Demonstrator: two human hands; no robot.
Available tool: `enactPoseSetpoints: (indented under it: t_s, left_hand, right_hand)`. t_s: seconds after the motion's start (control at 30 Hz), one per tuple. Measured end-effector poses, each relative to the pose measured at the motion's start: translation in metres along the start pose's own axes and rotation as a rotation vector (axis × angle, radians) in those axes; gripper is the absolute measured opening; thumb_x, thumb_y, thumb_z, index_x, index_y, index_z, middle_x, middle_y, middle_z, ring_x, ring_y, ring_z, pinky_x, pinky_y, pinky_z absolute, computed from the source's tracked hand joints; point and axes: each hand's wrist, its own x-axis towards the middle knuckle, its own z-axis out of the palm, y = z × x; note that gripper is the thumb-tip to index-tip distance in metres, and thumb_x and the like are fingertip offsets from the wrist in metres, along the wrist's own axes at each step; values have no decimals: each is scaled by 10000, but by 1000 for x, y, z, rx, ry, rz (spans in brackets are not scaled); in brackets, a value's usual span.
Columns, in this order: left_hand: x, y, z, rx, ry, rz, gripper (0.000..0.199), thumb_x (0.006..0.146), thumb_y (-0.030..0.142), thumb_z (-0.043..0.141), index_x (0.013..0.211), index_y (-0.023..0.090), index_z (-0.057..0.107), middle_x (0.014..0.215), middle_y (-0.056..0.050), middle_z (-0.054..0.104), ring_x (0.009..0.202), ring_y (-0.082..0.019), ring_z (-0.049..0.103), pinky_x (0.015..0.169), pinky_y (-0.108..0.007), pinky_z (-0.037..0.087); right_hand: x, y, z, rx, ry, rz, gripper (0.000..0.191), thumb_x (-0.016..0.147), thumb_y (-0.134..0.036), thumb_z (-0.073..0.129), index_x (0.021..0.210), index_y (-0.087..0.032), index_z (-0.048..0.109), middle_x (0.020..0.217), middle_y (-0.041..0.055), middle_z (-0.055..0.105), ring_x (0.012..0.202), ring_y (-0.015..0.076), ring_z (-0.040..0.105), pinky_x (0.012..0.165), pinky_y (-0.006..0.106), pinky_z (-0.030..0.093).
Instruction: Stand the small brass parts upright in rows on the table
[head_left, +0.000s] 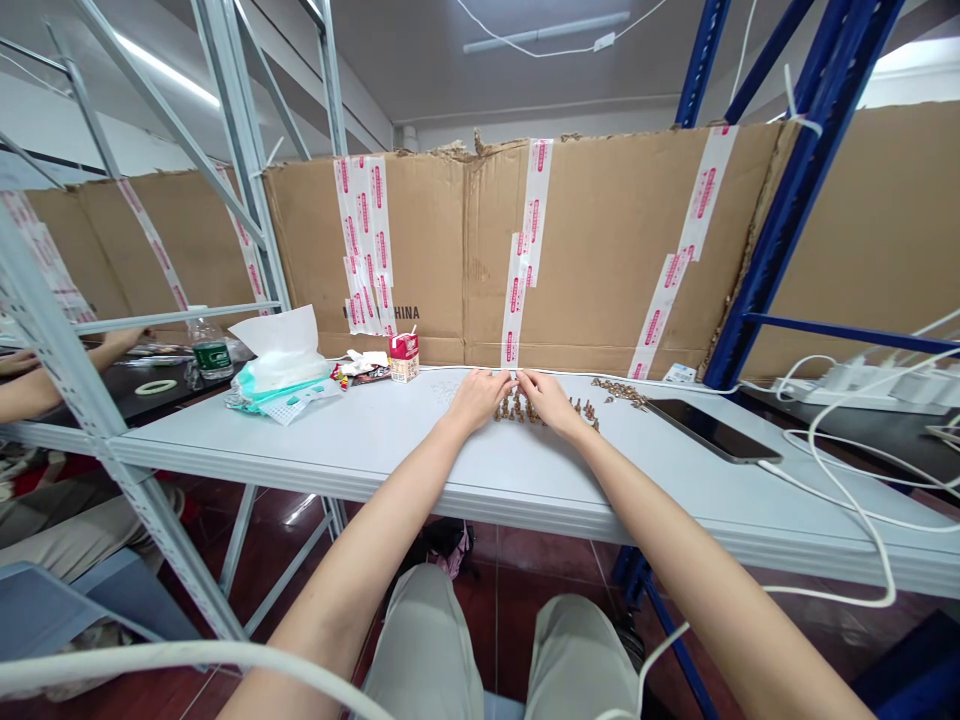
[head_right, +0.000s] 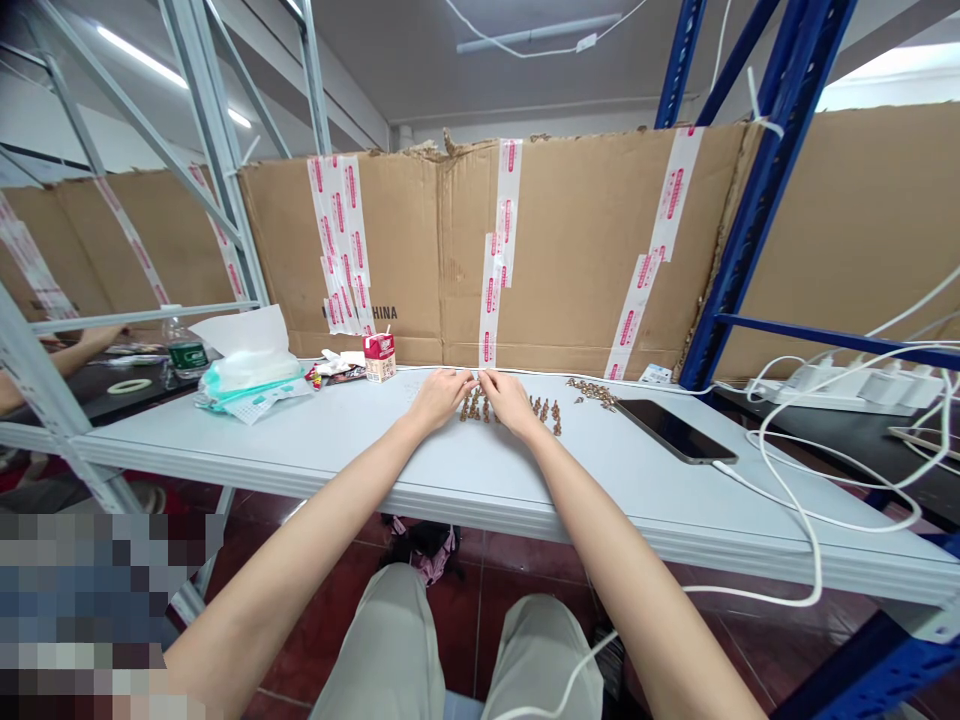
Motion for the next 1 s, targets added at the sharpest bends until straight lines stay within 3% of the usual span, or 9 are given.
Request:
enactPoseSetpoints:
  t_s: [0.13,0.3,0.47,0.67,0.87,1.0]
  left_hand:
    - [0,0,-1,-38,25,-5,320,899,416,309,1040,166,452,798,-40,596,782,-164,558,721,-259,365]
    - [0,0,0,7,12,27,347,929,353,209,918,178,508,765,-46,588,770,-168,556,709,-264,362]
    - [-1,-1,2,-33,46,5,351,901,432,284,1040,164,463,774,-39,593,752,-164,553,711,-257,369]
    - [0,-2,2,-12,16,28,355,925,364,227,895,177,527,762,-46,586,770,-166,552,721,-264,362]
    - [-1,0,-1,-97,25,-19,348,895,437,305,1060,175,463,795,-40,592,775,-159,559,737,-261,372]
    - [-1,1,-2,-57,11,15,287,914,369,284,978,179,489,797,-50,590,796,-168,561,739,-266,372]
  right_hand:
    - [0,1,0,-13,-9,16,435,874,-456,253,636,-179,489,570,-2,484,547,126,398,564,234,295]
    - [0,2,1,-25,-19,-4,413,869,-453,271,696,-177,524,625,7,523,579,130,420,585,234,307]
    - [0,2,0,-38,-11,7,436,875,-459,249,666,-175,506,594,4,501,562,126,407,575,233,301]
    - [0,2,0,-19,-12,6,409,872,-449,266,664,-178,490,609,0,502,568,124,407,574,232,294]
    - [0,1,-1,-29,1,11,440,877,-455,245,642,-175,490,599,7,503,563,124,405,573,233,295]
    - [0,1,-1,-44,0,19,428,872,-457,259,656,-175,498,617,11,518,567,126,402,576,232,292]
